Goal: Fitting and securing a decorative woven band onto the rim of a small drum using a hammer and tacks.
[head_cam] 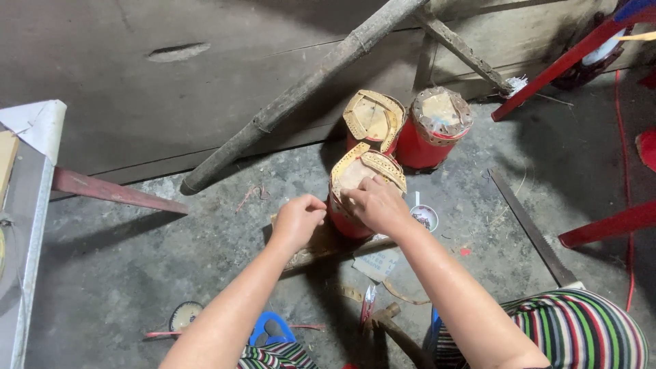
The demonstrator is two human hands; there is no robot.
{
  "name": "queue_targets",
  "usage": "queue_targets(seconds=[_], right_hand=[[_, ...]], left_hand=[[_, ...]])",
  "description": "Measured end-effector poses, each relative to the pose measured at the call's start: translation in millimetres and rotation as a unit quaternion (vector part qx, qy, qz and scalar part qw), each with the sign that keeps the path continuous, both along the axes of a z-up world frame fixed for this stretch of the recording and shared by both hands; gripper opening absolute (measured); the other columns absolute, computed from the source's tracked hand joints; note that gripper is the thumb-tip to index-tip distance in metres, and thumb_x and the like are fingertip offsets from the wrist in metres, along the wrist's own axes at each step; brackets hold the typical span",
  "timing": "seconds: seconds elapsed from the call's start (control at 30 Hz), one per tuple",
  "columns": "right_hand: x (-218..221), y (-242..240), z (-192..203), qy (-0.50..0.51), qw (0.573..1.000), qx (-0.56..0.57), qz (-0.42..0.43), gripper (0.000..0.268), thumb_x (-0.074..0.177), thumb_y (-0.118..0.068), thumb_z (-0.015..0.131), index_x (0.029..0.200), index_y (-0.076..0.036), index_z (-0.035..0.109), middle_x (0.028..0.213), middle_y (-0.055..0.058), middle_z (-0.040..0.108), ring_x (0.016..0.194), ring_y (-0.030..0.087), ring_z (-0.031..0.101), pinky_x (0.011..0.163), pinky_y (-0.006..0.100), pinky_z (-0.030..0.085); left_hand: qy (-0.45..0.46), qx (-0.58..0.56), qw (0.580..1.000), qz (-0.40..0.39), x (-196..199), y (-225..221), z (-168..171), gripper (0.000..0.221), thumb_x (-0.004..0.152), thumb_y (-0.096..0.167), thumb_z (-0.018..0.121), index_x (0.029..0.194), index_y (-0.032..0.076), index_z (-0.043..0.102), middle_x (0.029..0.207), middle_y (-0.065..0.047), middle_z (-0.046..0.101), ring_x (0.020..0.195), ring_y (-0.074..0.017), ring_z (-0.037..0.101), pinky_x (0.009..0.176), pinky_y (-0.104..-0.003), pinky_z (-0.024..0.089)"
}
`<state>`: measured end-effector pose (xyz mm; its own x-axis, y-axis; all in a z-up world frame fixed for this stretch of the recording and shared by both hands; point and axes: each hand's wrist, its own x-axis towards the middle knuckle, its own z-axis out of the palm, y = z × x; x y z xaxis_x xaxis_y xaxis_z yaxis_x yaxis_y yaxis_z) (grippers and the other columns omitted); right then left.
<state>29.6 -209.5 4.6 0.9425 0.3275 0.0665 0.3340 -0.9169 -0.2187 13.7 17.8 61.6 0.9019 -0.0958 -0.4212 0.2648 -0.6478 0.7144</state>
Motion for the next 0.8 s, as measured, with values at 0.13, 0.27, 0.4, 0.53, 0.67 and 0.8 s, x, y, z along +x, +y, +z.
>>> queue_targets(seconds=[0.13, 0.27, 0.4, 0.53, 0.67, 0.8], right_hand=[[-3.5, -1.3, 32.9, 0.067, 0.997, -0.028, 0.009, 0.028, 0.088, -0.035, 0.072, 0.116, -0.033, 0.072, 0.107, -0.001, 0.064, 0.110, 0.023, 0.054, 0.091, 0.040, 0.048], [3.3, -11.3, 29.6, 0.110, 0.992, -0.052, 0.040, 0.047, 0.089, -0.043, 0.070, 0.135, -0.043, 0.062, 0.119, -0.003, 0.061, 0.117, 0.021, 0.049, 0.097, 0.038, 0.044], [8.0, -17.0, 24.7, 0.128, 0.988, -0.058, 0.059, 0.056, 0.088, -0.048, 0.070, 0.142, -0.045, 0.057, 0.125, -0.003, 0.059, 0.120, 0.020, 0.048, 0.098, 0.037, 0.044], [17.4, -23.2, 7.3, 0.116, 0.990, -0.042, 0.067, 0.059, 0.084, -0.053, 0.072, 0.141, -0.047, 0.058, 0.124, -0.004, 0.061, 0.119, 0.021, 0.050, 0.098, 0.038, 0.046], [21.4, -25.1, -0.2, 0.117, 0.990, -0.037, 0.068, 0.060, 0.082, -0.058, 0.073, 0.140, -0.052, 0.058, 0.123, -0.006, 0.060, 0.117, 0.020, 0.049, 0.095, 0.037, 0.046], [21.7, -25.3, 3.0, 0.129, 0.989, -0.027, 0.071, 0.061, 0.081, -0.059, 0.073, 0.139, -0.054, 0.057, 0.122, -0.007, 0.061, 0.118, 0.019, 0.050, 0.095, 0.037, 0.046]], left_hand=[[-0.031, -0.029, 0.999, 0.029, 5.3, -3.9, -27.4, 0.021, 0.090, 0.024, 0.065, 0.108, 0.026, 0.076, 0.092, 0.006, 0.081, 0.096, -0.0079, 0.076, 0.089, -0.028, 0.052], [-0.074, -0.096, 0.989, 0.078, 0.6, -19.4, -30.7, 0.020, 0.091, 0.015, 0.067, 0.107, 0.019, 0.078, 0.099, -0.001, 0.079, 0.091, -0.0118, 0.078, 0.087, -0.028, 0.057], [-0.079, -0.154, 0.974, 0.148, -9.8, -37.1, -27.1, 0.019, 0.088, 0.012, 0.071, 0.107, 0.013, 0.078, 0.094, -0.007, 0.079, 0.086, -0.0144, 0.079, 0.081, -0.028, 0.060], [-0.083, -0.192, 0.958, 0.196, -8.6, -47.3, -62.6, 0.019, 0.088, 0.010, 0.072, 0.106, 0.007, 0.078, 0.090, -0.011, 0.079, 0.083, -0.0139, 0.077, 0.077, -0.025, 0.059], [-0.088, -0.175, 0.959, 0.205, -6.5, -52.1, -74.6, 0.018, 0.086, 0.016, 0.075, 0.103, 0.014, 0.080, 0.089, -0.007, 0.080, 0.087, -0.0116, 0.076, 0.070, -0.024, 0.059], [-0.126, -0.122, 0.968, 0.180, -1.5, -50.6, -74.9, 0.016, 0.087, 0.018, 0.077, 0.102, 0.015, 0.081, 0.100, -0.007, 0.079, 0.099, -0.0190, 0.074, 0.086, -0.033, 0.059]])
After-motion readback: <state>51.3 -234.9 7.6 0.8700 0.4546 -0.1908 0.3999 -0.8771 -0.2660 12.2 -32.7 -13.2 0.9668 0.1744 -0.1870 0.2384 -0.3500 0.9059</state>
